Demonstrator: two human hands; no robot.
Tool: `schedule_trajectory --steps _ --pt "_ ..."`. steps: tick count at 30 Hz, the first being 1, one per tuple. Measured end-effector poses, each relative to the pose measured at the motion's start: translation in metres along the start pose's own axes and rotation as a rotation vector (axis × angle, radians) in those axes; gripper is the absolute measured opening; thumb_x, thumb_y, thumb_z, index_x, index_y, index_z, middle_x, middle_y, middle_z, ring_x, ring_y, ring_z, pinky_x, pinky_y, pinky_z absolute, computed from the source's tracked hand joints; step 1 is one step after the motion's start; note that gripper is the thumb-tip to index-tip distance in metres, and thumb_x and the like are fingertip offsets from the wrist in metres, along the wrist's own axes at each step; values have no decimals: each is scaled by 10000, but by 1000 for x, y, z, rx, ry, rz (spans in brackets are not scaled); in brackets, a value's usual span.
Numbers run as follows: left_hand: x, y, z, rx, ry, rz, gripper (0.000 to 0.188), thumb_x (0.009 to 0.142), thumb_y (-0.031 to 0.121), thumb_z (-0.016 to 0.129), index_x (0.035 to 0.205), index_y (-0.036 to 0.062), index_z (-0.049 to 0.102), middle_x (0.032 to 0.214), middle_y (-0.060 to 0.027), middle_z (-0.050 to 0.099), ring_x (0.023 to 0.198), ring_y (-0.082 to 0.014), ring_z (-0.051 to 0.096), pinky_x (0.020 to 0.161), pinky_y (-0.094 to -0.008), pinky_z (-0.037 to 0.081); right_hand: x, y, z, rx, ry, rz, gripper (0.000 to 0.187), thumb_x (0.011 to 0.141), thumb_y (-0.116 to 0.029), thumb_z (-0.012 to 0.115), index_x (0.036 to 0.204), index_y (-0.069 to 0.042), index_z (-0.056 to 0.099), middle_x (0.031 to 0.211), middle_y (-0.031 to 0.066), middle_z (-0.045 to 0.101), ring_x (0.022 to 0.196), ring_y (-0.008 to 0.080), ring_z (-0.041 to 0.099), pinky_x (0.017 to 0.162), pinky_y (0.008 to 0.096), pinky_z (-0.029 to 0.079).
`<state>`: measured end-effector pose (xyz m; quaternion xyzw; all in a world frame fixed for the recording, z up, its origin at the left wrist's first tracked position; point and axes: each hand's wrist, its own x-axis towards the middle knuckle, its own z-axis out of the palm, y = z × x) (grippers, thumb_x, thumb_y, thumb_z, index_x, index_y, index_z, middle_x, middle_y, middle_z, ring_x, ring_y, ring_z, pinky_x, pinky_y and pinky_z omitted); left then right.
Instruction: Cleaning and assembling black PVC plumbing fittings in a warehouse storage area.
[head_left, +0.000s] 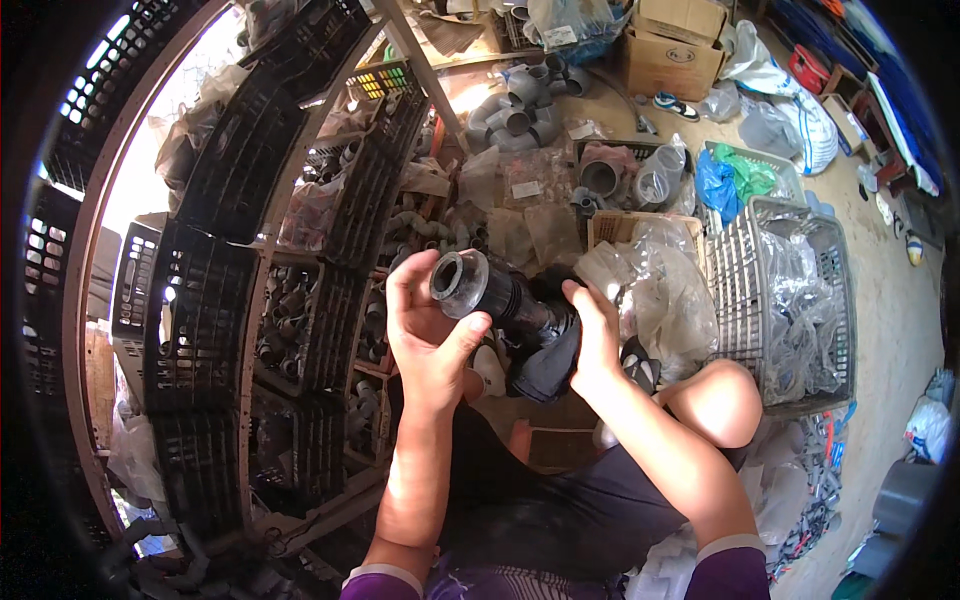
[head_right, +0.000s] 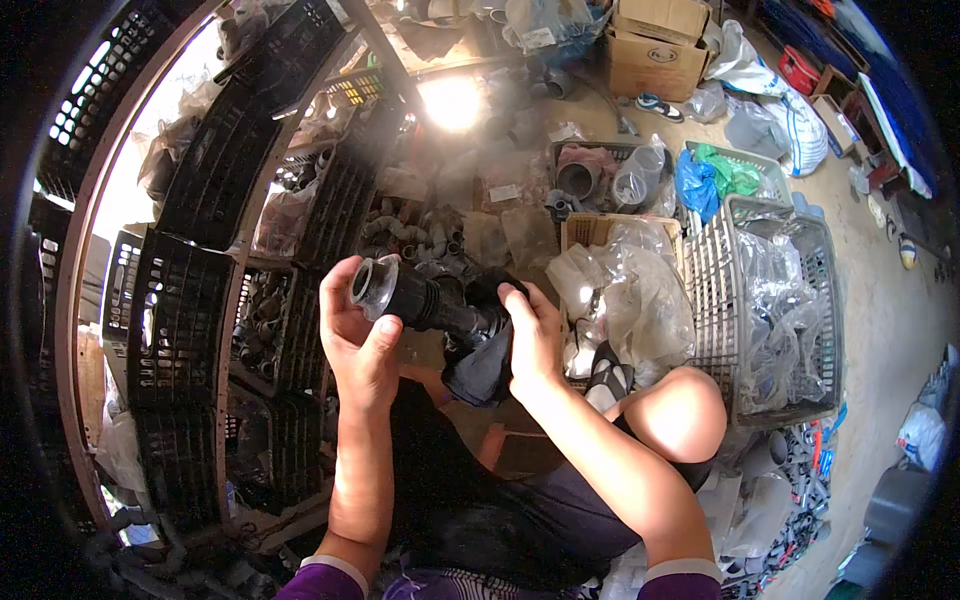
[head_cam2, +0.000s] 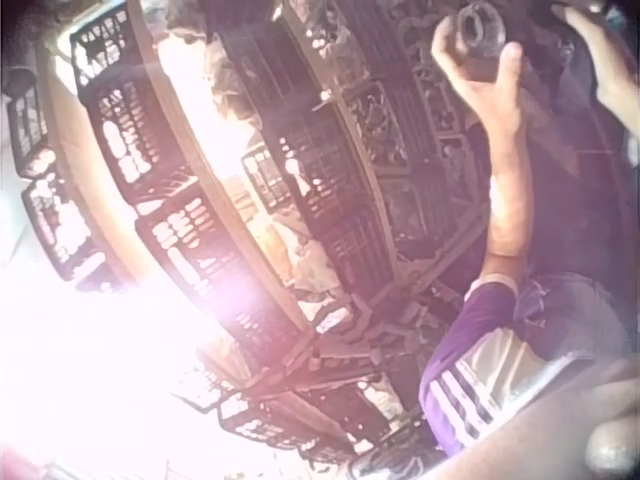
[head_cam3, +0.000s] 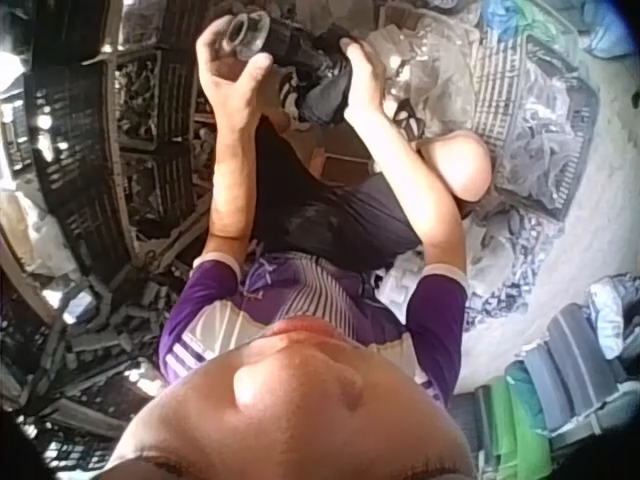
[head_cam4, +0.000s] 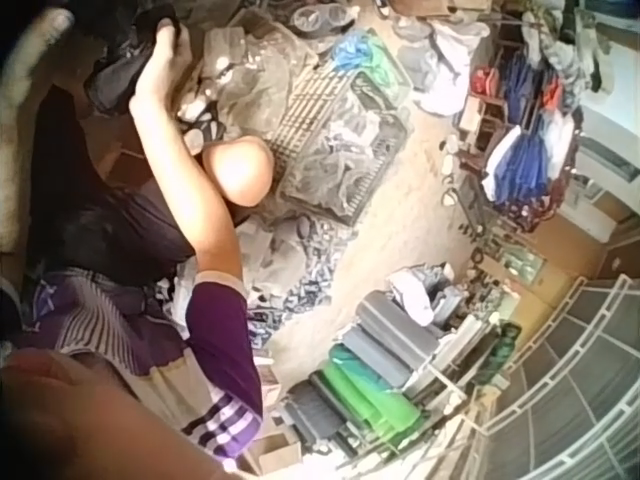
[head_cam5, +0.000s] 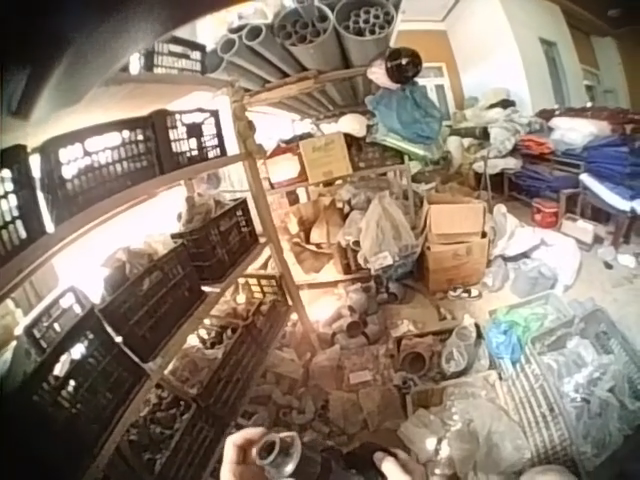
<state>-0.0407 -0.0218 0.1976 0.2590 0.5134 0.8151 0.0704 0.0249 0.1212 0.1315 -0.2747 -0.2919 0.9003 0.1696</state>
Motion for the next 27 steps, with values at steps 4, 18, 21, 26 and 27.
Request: schedule_trajectory --steps 4,18,21,26,27 --pt "1 4 4 -61 -56 -34 691 803 12 761 1375 22 374 1399 -253 486 1245 -262 538 1053 -404 436 2 2 -6 -170 64 -177 182 919 -199 641 947 -19 654 835 -19 591 744 77 522 695 244 425" --pt "1 5 7 -134 21 -52 943 778 311 771 1504 33 237 1453 -230 418 1237 -327 533 1084 -438 401 -1 2 -1 -104 52 -146 156 911 -178 637 914 -23 650 818 -32 577 754 76 508 700 242 415" --pt "0 -1 8 139 87 24 1098 733 502 817 1521 64 192 1421 -197 427 1257 -312 511 1076 -444 413 -1 3 -2 -73 46 -147 155 909 -174 637 922 -21 652 831 -29 581 764 77 512 713 239 417" --pt "0 13 16 -54 51 -124 1056 756 448 811 1522 71 191 1367 -177 469 1246 -279 518 1037 -432 452 -1 -1 -1 -10 55 -118 157 911 -172 636 932 -17 652 847 -19 591 774 79 518 722 241 423" --pt "0 12 16 -51 52 -124 1056 756 448 811 1522 71 191 1367 -177 469 1246 -279 518 1037 -432 452 -2 -1 -2 -32 50 -118 157 912 -172 636 932 -18 651 849 -17 593 777 79 521 722 242 426"
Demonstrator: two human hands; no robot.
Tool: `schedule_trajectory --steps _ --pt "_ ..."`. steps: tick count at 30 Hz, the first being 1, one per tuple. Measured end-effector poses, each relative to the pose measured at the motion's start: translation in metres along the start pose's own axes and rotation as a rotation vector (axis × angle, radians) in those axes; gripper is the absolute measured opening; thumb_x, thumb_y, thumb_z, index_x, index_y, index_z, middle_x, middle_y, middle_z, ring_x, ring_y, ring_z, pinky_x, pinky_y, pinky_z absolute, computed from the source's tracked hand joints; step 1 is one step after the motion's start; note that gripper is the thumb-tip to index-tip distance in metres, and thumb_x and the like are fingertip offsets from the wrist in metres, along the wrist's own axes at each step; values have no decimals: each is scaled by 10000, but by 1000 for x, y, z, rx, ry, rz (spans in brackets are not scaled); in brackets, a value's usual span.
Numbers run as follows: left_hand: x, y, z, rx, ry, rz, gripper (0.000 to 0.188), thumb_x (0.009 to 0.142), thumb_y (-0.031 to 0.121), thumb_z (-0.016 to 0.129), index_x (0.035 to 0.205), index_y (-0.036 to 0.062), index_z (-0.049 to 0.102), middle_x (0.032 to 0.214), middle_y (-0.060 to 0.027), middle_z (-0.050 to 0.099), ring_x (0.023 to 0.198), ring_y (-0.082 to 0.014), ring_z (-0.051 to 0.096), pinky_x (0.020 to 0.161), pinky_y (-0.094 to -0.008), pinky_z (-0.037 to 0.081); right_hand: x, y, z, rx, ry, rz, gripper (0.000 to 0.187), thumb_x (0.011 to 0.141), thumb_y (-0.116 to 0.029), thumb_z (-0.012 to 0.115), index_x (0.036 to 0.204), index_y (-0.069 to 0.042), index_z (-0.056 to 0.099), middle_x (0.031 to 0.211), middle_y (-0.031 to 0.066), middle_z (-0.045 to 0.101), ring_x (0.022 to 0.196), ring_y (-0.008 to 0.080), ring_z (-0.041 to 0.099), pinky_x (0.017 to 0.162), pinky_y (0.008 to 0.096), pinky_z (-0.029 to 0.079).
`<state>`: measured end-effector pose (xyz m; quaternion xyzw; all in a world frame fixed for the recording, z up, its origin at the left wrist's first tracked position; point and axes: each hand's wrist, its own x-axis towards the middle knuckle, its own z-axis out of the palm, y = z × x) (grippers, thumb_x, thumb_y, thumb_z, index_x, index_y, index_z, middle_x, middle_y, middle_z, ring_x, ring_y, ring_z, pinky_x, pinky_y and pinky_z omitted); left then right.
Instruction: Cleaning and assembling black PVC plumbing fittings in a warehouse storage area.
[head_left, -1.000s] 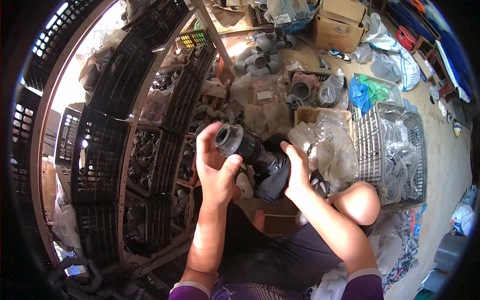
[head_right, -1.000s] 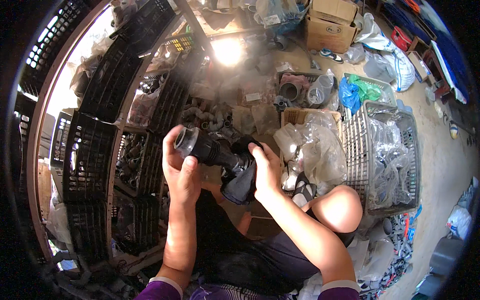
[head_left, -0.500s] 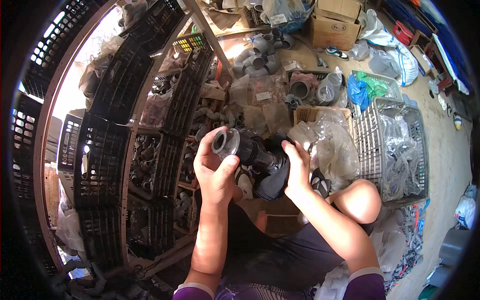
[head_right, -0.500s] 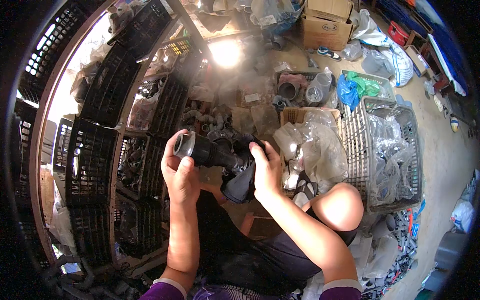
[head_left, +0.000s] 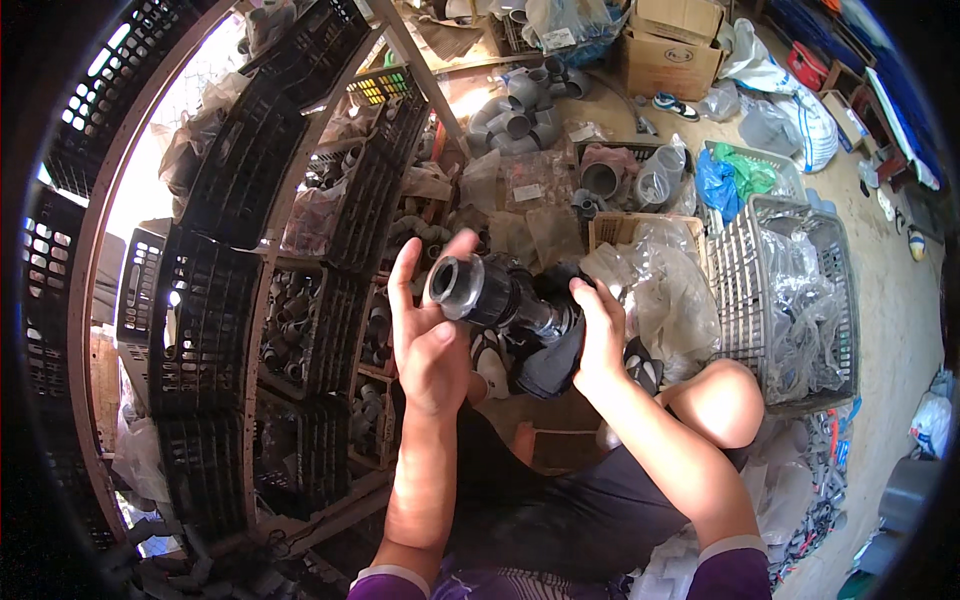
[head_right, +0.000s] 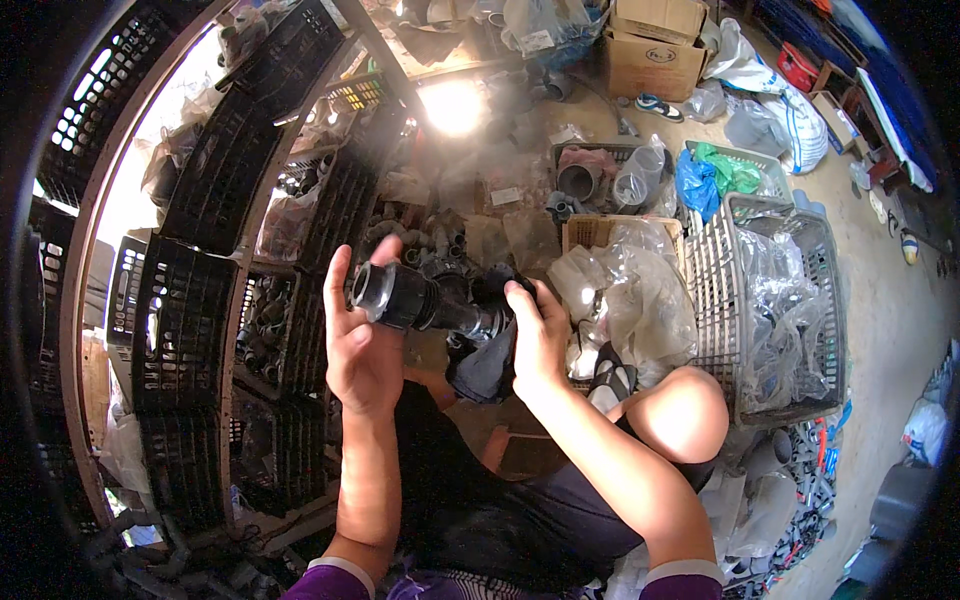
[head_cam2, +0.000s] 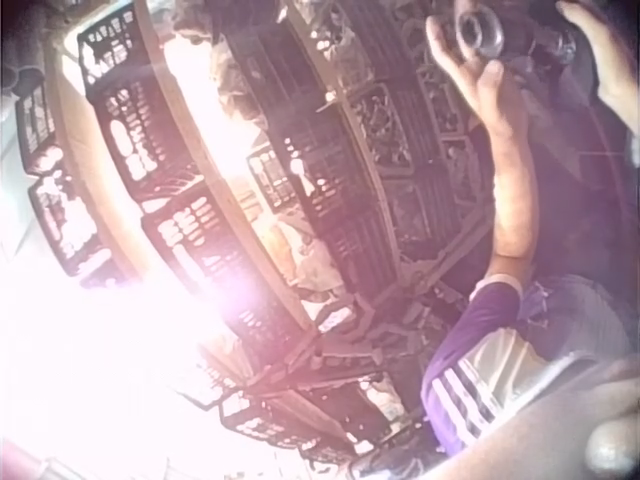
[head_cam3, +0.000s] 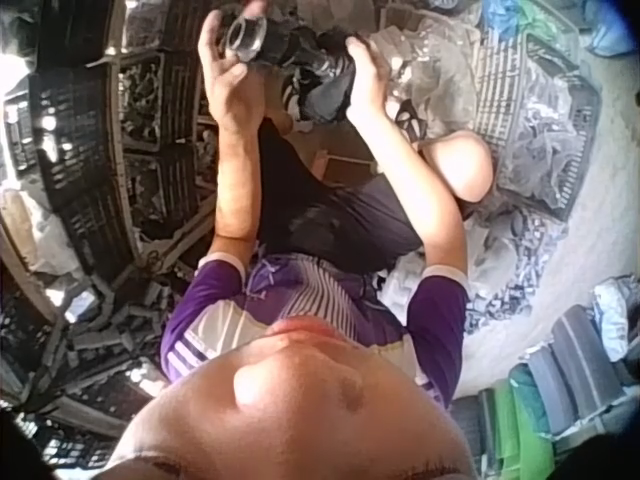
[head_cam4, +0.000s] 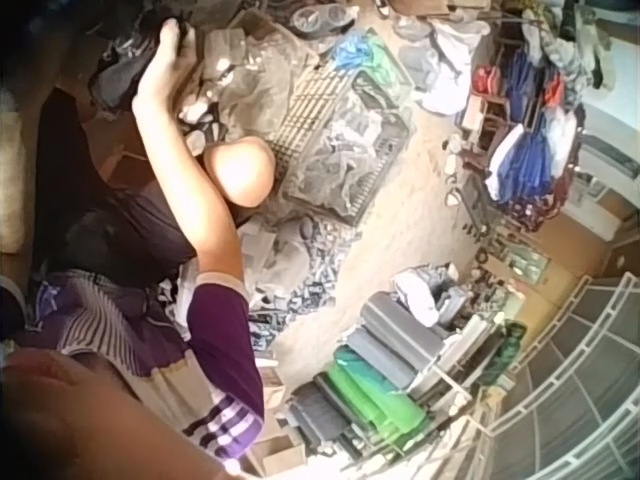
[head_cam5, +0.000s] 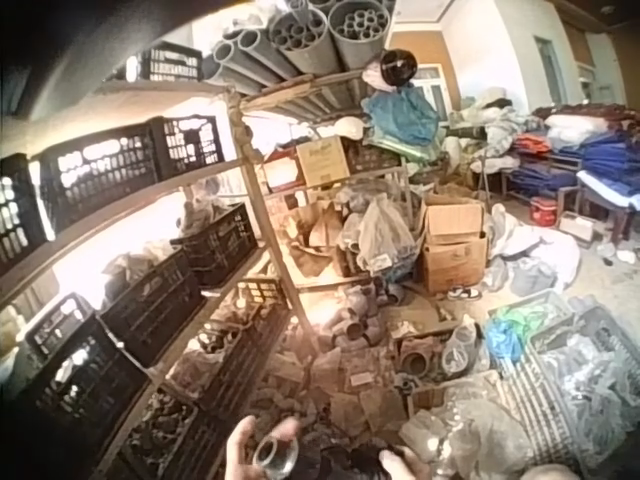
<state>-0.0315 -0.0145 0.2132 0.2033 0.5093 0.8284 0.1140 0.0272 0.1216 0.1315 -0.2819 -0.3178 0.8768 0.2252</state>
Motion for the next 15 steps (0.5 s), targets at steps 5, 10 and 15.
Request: schedule_trajectory --steps 5,10,15 --pt "0 -13 -9 229 64 147 1041 763 416 810 1525 86 183 1339 -180 505 1179 -280 565 1015 -415 466 -1 3 0 -11 6 -25 147 913 -171 637 928 -25 650 844 -21 589 771 75 519 716 242 427" --pt "5 -2 -4 -38 -32 0 1012 774 346 816 1522 85 186 1350 -173 510 1163 -262 571 1023 -411 458 2 2 -1 -76 34 -54 139 919 -173 641 914 -34 650 828 -28 581 756 68 505 700 230 413" --pt "2 -14 -15 147 95 129 967 775 293 816 1500 68 217 1310 -196 543 1168 -278 578 1032 -428 454 -2 2 4 -98 24 -77 154 923 -186 641 913 -33 650 817 -35 571 751 67 491 698 234 406"
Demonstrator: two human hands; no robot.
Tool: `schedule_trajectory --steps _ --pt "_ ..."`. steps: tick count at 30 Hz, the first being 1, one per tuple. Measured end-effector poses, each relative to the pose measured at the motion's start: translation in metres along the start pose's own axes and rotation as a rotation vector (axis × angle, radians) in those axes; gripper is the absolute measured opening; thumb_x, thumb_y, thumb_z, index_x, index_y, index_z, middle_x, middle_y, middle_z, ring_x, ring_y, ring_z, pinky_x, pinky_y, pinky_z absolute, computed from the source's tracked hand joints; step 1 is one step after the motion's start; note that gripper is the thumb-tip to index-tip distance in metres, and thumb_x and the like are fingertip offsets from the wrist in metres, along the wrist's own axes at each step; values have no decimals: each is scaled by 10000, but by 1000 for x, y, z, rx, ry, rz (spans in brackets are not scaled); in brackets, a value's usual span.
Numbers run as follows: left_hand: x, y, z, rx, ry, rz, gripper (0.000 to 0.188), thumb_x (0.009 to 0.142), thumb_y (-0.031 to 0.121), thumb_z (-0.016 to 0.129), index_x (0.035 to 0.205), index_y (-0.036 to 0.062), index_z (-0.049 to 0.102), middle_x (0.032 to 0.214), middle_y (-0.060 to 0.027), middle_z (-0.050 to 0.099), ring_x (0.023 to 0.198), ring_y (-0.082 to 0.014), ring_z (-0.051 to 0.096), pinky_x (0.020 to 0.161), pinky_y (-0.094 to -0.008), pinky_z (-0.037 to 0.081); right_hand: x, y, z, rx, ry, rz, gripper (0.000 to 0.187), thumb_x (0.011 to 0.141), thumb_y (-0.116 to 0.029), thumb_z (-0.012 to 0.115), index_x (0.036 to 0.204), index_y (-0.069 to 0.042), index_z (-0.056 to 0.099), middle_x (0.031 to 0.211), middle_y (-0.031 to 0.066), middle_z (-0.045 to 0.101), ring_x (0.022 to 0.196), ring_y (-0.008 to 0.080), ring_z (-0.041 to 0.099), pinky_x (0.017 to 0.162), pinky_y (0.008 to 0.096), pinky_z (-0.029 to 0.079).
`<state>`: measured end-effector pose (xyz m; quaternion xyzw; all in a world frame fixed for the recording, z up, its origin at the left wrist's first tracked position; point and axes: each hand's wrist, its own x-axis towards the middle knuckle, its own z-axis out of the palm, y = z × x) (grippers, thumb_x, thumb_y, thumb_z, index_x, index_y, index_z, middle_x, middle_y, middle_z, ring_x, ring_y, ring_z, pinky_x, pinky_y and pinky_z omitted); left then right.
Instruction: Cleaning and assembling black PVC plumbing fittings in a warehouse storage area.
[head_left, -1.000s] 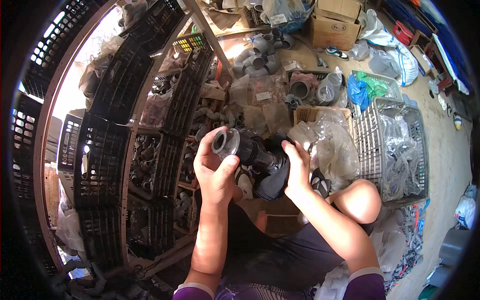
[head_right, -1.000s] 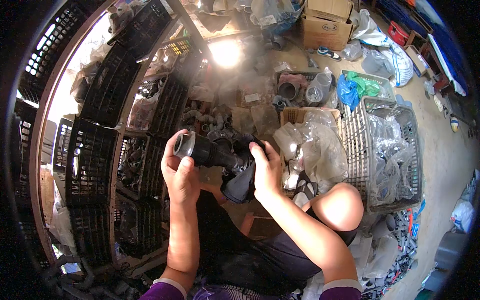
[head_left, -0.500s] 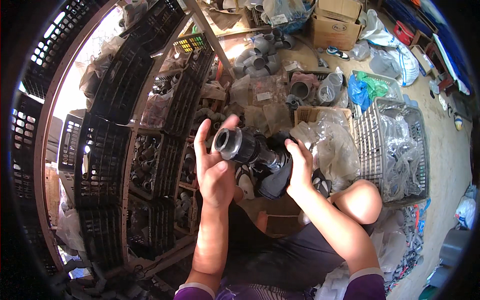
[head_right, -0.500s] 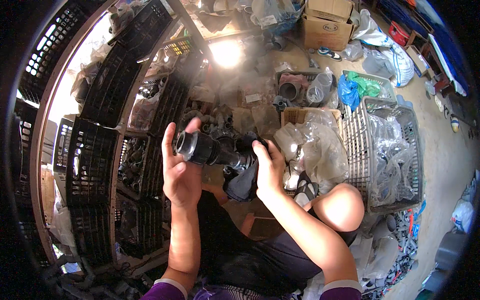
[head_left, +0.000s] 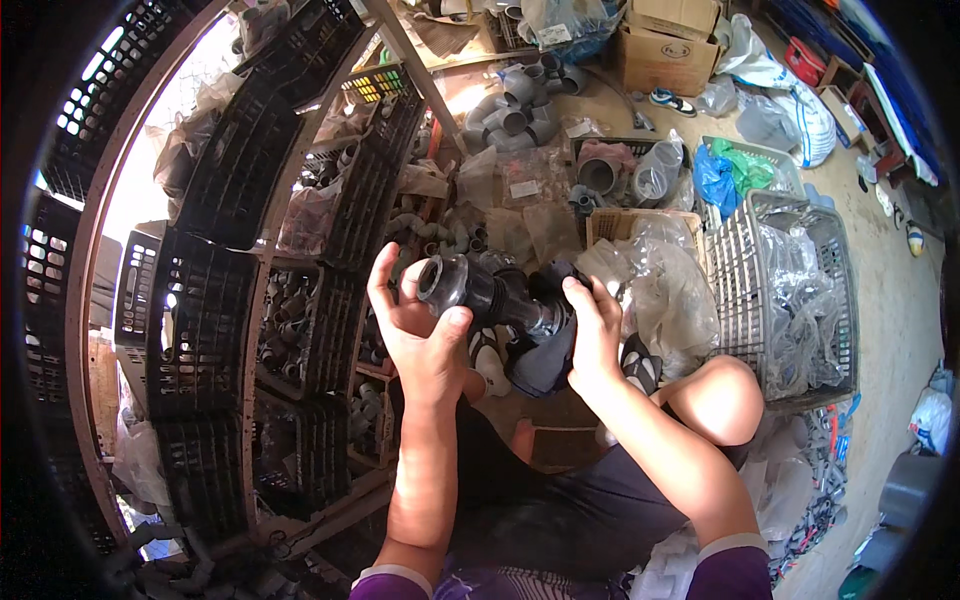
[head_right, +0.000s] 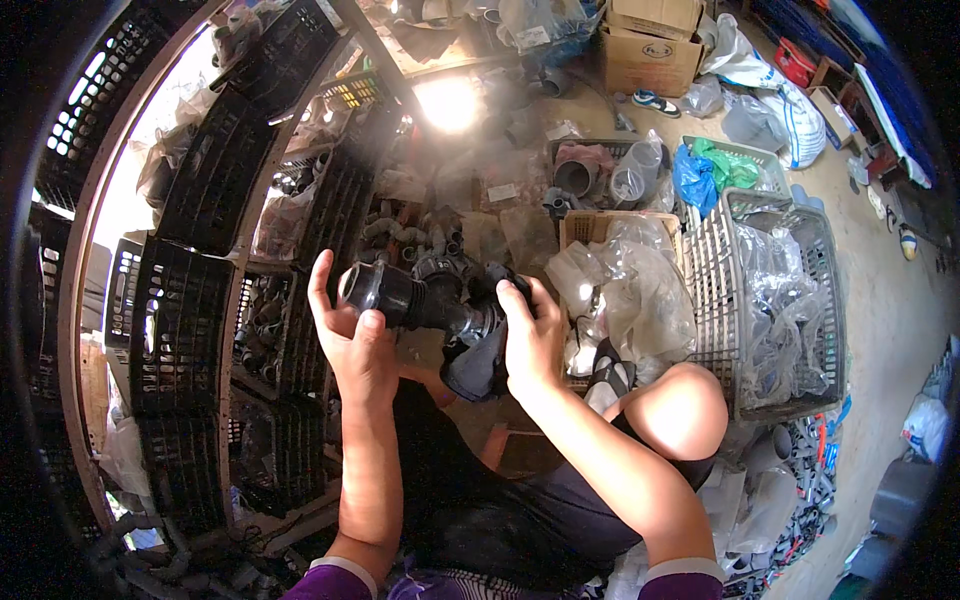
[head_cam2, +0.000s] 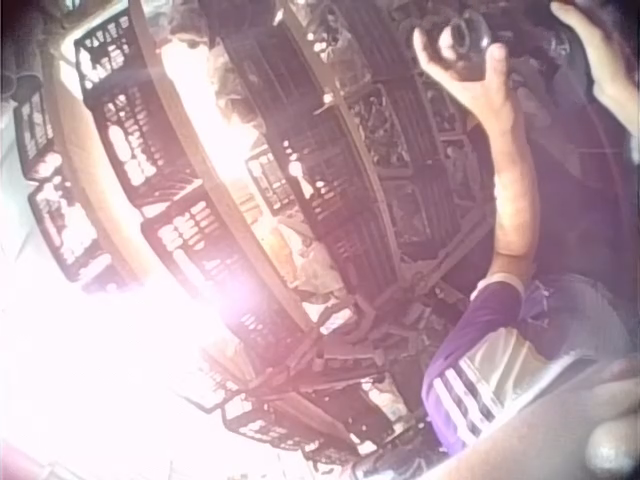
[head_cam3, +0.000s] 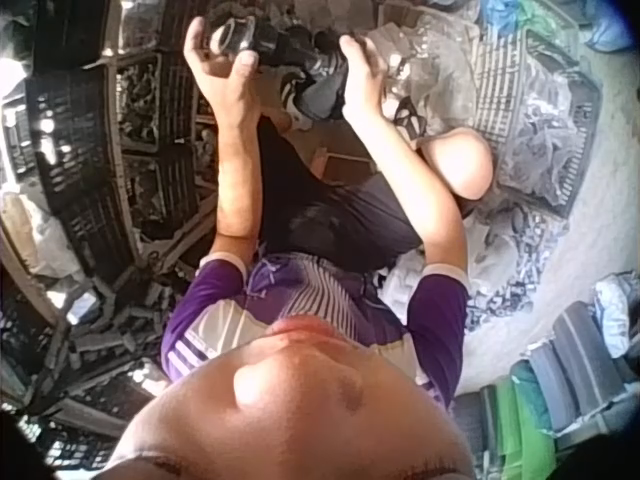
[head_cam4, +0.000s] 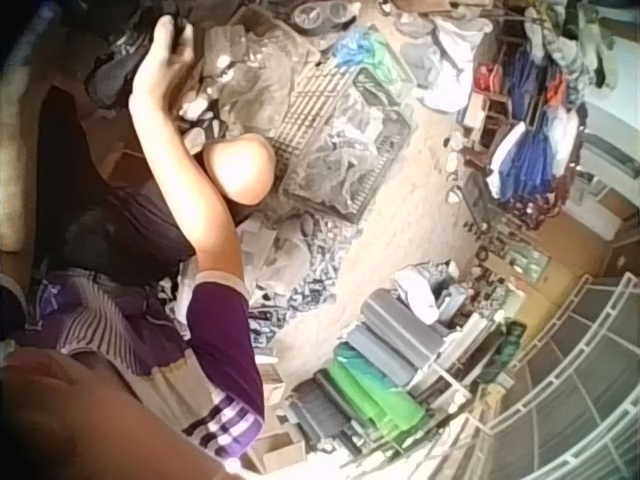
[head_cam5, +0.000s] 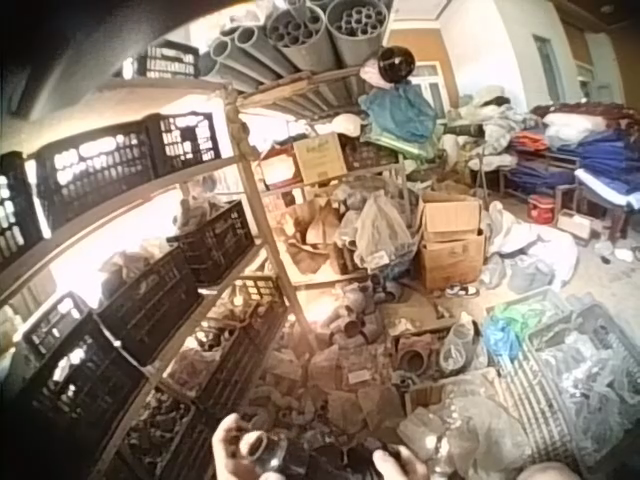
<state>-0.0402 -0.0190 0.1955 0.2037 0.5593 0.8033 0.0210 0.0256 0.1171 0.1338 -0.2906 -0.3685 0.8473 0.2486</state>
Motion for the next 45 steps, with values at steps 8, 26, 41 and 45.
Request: schedule_trajectory --steps 8,26,41,45 --pt "-1 -3 2 -43 -26 32 957 786 322 792 1510 88 211 1453 -172 382 1200 -295 547 1029 -441 453 1 2 -5 -74 -4 -13 192 924 -212 643 931 -19 650 831 -25 586 760 67 490 694 237 406" --pt "1 1 7 -142 -75 15 914 776 142 749 1512 70 211 1518 -251 310 1236 -324 525 1096 -448 380 1 1 -4 -23 25 11 154 914 -200 655 922 -46 657 793 -50 559 724 58 472 660 228 384" --pt "3 5 1 -273 -163 -139 966 756 196 775 1516 51 197 1424 -281 426 1227 -317 542 1066 -462 429 1 2 -8 24 -3 21 133 920 -173 651 927 -41 659 819 -47 585 761 53 497 689 227 409" --pt "0 -5 3 -121 24 1 988 741 240 827 1514 98 229 1436 -192 406 1192 -308 556 1035 -455 456 -3 0 -6 -26 -1 -28 136 923 -173 651 933 -38 655 830 -44 589 762 54 501 685 227 413"
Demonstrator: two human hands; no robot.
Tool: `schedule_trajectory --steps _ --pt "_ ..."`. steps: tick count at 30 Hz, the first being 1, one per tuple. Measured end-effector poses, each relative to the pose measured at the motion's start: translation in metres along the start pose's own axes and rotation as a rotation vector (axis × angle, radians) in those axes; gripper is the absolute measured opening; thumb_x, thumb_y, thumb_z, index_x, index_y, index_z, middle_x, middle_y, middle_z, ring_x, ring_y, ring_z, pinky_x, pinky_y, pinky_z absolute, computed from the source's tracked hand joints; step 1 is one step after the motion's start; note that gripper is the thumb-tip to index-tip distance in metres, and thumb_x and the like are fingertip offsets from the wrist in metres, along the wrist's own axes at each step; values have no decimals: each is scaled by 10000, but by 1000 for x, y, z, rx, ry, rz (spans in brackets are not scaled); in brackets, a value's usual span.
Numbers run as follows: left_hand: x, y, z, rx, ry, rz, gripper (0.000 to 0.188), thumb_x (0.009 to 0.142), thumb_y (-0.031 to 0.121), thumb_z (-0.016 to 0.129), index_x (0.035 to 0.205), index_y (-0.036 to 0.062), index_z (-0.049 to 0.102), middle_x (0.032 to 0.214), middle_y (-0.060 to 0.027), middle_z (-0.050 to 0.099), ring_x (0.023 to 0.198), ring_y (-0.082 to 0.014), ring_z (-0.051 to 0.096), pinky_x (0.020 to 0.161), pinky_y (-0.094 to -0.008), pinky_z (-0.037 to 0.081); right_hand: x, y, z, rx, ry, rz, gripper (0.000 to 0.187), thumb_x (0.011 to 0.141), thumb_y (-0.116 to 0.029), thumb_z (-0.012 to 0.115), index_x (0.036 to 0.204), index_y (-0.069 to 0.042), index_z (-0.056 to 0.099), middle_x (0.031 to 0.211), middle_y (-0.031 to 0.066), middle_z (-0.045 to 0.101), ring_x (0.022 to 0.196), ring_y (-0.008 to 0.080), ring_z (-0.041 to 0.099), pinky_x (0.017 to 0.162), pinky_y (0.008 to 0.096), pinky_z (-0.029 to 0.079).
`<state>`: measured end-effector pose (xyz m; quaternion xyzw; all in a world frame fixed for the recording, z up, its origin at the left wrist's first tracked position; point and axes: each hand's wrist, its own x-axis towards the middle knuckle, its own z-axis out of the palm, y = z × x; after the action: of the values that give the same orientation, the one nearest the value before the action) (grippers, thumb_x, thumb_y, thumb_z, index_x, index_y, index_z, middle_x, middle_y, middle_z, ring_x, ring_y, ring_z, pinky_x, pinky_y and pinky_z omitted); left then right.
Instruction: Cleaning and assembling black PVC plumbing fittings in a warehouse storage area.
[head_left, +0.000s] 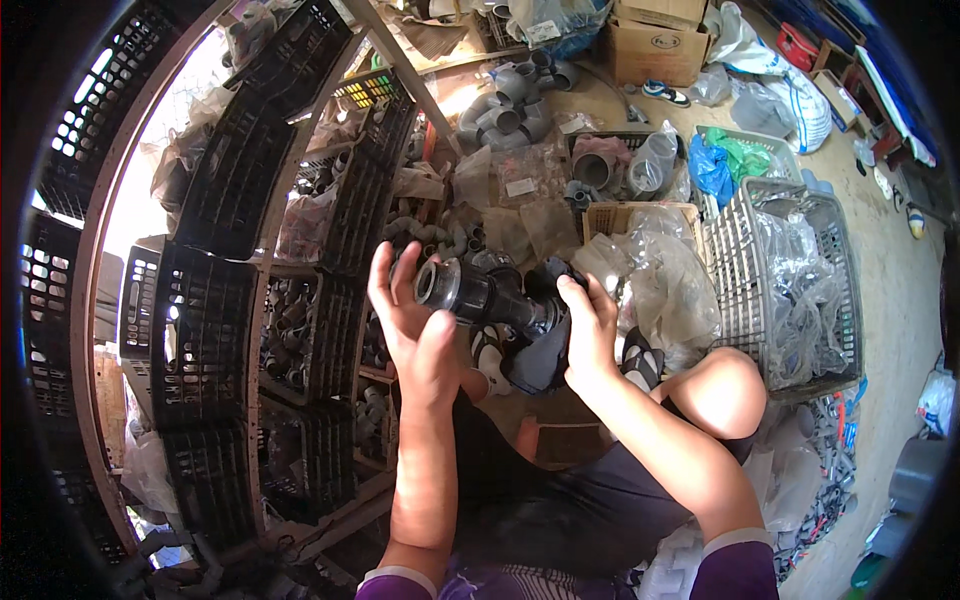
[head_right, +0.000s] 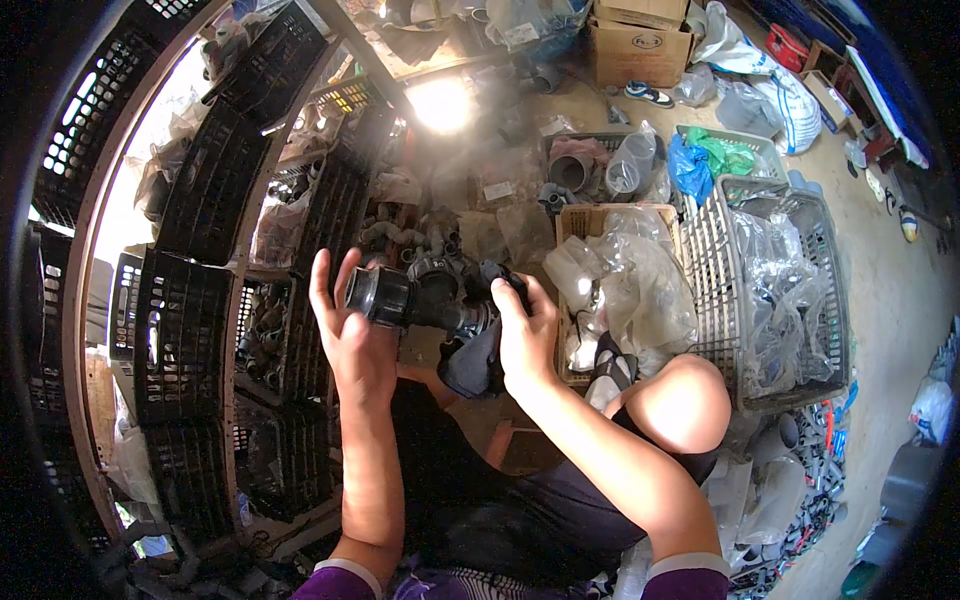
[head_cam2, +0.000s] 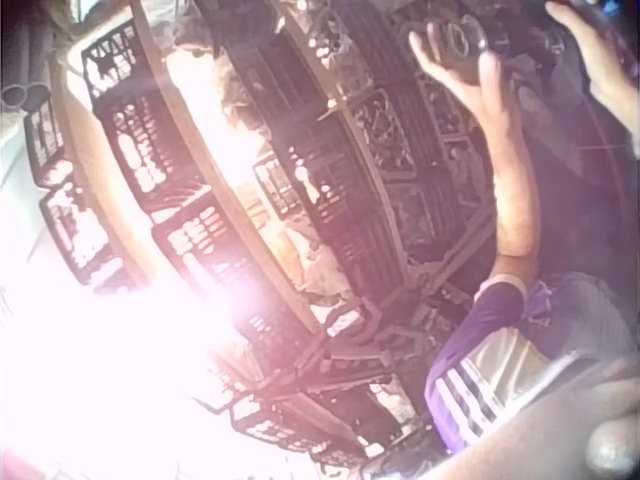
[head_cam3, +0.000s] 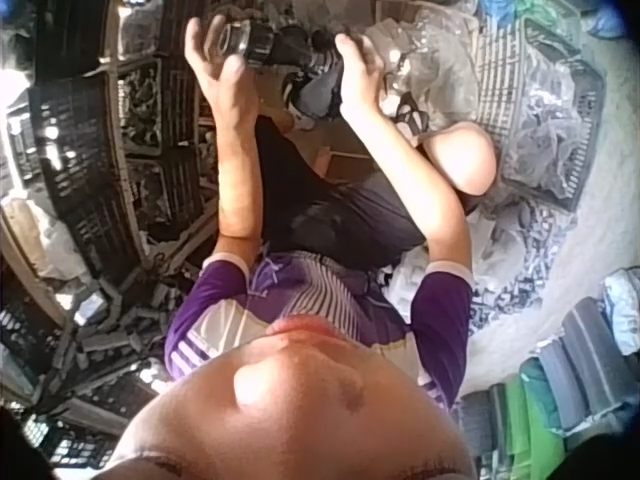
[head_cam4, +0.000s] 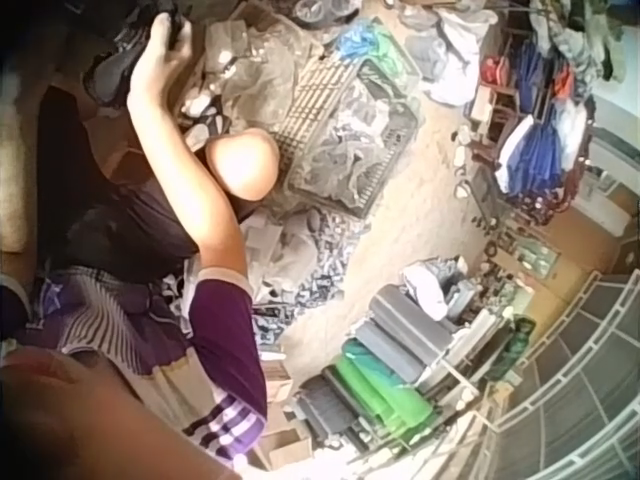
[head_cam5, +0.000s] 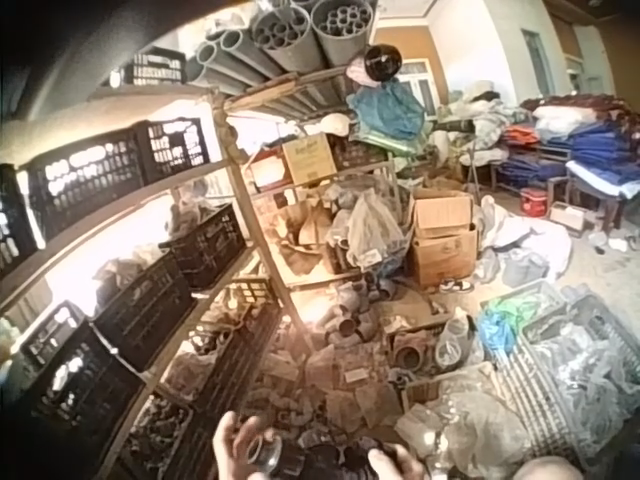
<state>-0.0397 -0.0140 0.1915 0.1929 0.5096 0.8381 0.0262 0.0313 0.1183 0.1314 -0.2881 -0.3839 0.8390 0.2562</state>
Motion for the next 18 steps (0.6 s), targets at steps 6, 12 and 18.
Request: schedule_trajectory --steps 6,12,18 --pt "1 8 -3 -134 -121 -99 898 768 99 702 1511 55 200 1439 -295 391 1223 -314 544 1077 -458 413 4 0 -4 51 17 -7 149 926 -178 651 965 -34 651 876 -34 600 772 58 511 706 233 427" --pt "-4 0 -3 228 -5 -9 893 788 213 741 1502 78 224 1471 -220 393 1206 -320 555 1078 -460 405 5 4 -5 -42 -21 -146 191 924 -190 655 998 -14 651 881 -25 610 791 60 518 717 233 429" --pt "-7 -5 5 5 17 56 884 806 213 723 1506 61 204 1347 -280 474 1216 -309 540 1060 -464 422 2 1 -5 -13 -6 -68 184 926 -181 650 989 -9 652 866 -23 607 789 60 518 719 235 430"
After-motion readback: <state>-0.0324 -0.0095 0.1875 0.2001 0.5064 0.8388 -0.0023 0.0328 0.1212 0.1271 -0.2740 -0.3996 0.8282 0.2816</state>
